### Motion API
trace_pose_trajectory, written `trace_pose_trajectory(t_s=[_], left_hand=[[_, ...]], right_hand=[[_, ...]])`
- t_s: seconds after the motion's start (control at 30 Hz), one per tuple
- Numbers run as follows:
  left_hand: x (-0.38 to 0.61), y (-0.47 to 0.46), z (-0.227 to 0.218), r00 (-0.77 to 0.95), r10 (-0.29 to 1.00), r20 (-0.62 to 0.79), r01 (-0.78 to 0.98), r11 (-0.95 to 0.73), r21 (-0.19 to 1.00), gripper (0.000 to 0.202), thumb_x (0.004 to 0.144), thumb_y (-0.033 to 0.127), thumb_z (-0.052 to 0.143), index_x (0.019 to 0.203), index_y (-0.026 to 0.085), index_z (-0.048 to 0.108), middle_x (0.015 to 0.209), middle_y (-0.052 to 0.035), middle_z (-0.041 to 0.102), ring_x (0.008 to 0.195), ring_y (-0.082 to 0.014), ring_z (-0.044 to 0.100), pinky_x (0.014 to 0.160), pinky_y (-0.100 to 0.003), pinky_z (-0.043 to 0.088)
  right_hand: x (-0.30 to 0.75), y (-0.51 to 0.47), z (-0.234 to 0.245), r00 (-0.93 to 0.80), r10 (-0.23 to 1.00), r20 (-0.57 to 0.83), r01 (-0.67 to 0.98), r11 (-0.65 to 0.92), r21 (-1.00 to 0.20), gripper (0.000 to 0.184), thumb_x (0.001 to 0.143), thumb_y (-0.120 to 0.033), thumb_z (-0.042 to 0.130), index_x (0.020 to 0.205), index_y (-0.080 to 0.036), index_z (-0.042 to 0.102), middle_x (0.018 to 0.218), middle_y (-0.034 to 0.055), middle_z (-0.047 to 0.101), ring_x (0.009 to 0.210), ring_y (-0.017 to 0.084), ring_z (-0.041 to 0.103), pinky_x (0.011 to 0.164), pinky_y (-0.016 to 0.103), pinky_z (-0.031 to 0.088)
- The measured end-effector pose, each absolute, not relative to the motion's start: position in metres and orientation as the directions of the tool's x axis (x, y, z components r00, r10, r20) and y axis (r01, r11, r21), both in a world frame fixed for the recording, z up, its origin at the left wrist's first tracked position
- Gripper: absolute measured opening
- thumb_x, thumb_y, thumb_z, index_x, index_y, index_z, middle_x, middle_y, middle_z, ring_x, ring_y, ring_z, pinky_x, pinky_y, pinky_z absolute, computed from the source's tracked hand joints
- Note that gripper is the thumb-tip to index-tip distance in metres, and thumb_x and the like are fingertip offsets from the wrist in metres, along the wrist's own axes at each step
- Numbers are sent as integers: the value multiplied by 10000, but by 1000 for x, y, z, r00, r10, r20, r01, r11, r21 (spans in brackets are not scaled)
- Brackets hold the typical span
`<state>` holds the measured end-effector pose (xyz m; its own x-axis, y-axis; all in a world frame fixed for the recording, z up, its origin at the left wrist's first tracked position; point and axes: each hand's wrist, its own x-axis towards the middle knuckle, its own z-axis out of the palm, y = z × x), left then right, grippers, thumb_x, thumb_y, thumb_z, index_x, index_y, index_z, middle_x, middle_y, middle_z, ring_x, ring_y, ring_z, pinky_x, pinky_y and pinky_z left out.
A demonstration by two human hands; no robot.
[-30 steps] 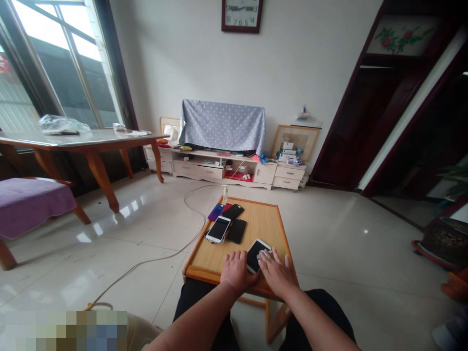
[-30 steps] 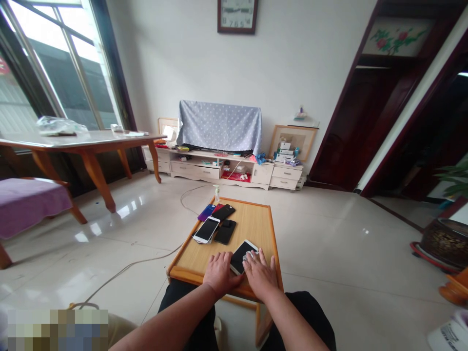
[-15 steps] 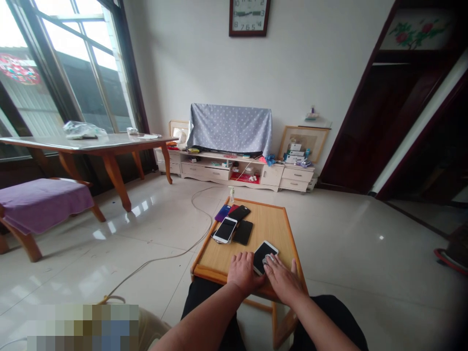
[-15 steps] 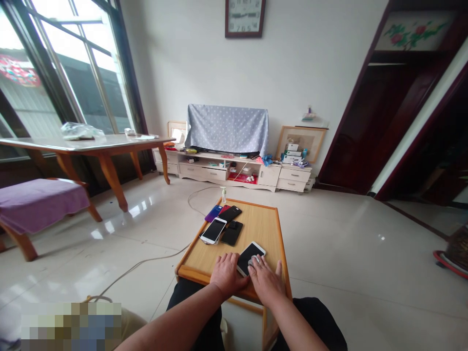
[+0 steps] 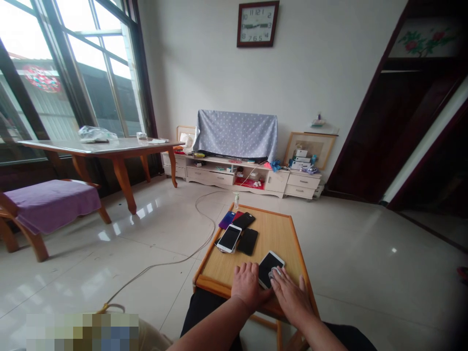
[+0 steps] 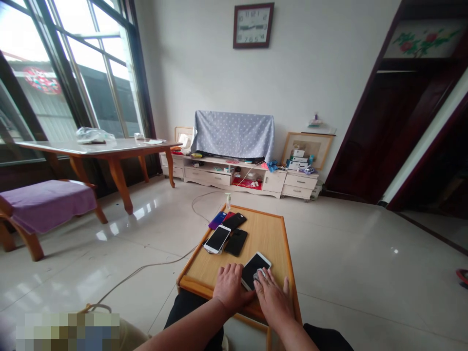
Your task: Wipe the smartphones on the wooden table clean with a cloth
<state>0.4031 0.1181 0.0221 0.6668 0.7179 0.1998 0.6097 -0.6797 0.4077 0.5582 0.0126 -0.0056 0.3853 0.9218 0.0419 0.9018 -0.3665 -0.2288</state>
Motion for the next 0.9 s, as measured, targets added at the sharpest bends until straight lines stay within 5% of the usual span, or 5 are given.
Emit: trace_pose_trajectory(t_s=[0.43,0.63,0.9], left_hand=[[443,151,25,709,687,158,597,-705,383,799,720,734,660,1332,230,552,1278,-145,618,1183,-381,524,1020,-533,365],[420,156,19,898,292,328,203,-938,281,526,894,569,592,1295,229,581,1308,-104,627,1218,-301,533,1093,-481,368],[429,163,14,922,260,287,175,-941,289,430,893,525,617,1226,252,607,1214,-67,656,1151,-272,567,1062,-464,405]], right_hand=[[603,41,-3,376,923,80,896,-340,-285,543,1074,-529,201,1518,-339,449,1590,23,408,1512,259,303,1221,650,97],[617,44,-1,342,937,70,903,-306,-302,525,1080,-520,233,1530,-330,424,1591,21,413,1520,252,281,1222,654,103],[604,49,6,209,975,81,934,-174,-311,499,1088,-471,262,1533,-314,425,1581,33,423,1528,285,253,1214,691,74]])
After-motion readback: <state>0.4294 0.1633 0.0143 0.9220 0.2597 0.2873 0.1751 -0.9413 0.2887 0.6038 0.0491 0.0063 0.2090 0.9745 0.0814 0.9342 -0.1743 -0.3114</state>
